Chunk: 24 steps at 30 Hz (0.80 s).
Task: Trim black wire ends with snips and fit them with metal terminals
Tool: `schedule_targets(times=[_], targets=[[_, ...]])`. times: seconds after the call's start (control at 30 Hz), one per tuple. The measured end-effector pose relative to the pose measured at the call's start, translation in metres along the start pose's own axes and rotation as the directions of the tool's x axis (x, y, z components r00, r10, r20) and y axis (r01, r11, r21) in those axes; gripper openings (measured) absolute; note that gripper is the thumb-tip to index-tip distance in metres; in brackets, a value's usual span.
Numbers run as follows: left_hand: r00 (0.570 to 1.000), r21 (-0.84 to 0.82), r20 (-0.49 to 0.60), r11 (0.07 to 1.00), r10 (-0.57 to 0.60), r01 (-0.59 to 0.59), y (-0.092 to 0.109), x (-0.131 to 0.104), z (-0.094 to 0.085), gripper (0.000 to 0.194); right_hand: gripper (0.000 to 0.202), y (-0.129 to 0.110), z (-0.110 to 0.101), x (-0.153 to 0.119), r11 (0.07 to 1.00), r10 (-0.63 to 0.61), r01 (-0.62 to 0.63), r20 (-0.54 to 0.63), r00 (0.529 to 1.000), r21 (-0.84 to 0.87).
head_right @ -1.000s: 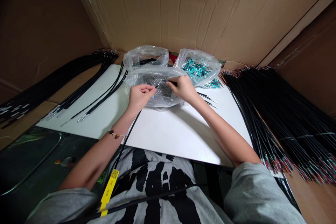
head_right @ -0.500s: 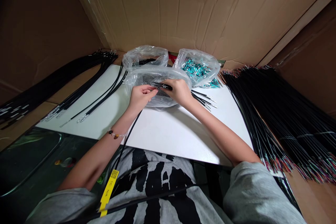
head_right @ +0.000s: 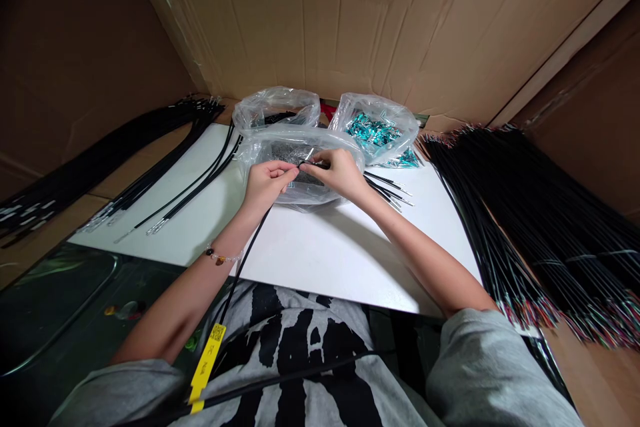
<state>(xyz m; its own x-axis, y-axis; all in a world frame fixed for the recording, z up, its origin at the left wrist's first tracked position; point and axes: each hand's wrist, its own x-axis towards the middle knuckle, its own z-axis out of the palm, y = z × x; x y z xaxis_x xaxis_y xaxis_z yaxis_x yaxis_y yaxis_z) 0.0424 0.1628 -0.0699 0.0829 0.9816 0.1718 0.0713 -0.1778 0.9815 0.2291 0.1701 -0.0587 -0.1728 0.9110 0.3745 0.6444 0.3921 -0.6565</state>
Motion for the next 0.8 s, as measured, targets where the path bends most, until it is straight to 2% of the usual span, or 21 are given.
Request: schedule_targets(times=[0.23, 0.57, 0.8], targets=[[1.000, -0.011, 0.019, 1.000, 0.013, -0.012, 0.000, 0.000, 0.001, 0.016, 0.028, 0.000, 0.006, 0.001, 0.991, 0.056, -0.058, 0.025, 0.998, 0.122], [1.000, -0.015, 0.013, 1.000, 0.017, -0.017, -0.002, 0.000, 0.000, 0.016, 0.020, 0.003, -0.007, 0.005, 0.988, 0.100, -0.105, 0.057, 0.993, 0.109], [1.000, -0.020, 0.018, 1.000, 0.015, -0.015, -0.003, 0.002, 0.001, 0.015, 0.030, 0.000, -0.003, 0.002, 0.986, 0.069, -0.082, 0.093, 0.993, 0.143]])
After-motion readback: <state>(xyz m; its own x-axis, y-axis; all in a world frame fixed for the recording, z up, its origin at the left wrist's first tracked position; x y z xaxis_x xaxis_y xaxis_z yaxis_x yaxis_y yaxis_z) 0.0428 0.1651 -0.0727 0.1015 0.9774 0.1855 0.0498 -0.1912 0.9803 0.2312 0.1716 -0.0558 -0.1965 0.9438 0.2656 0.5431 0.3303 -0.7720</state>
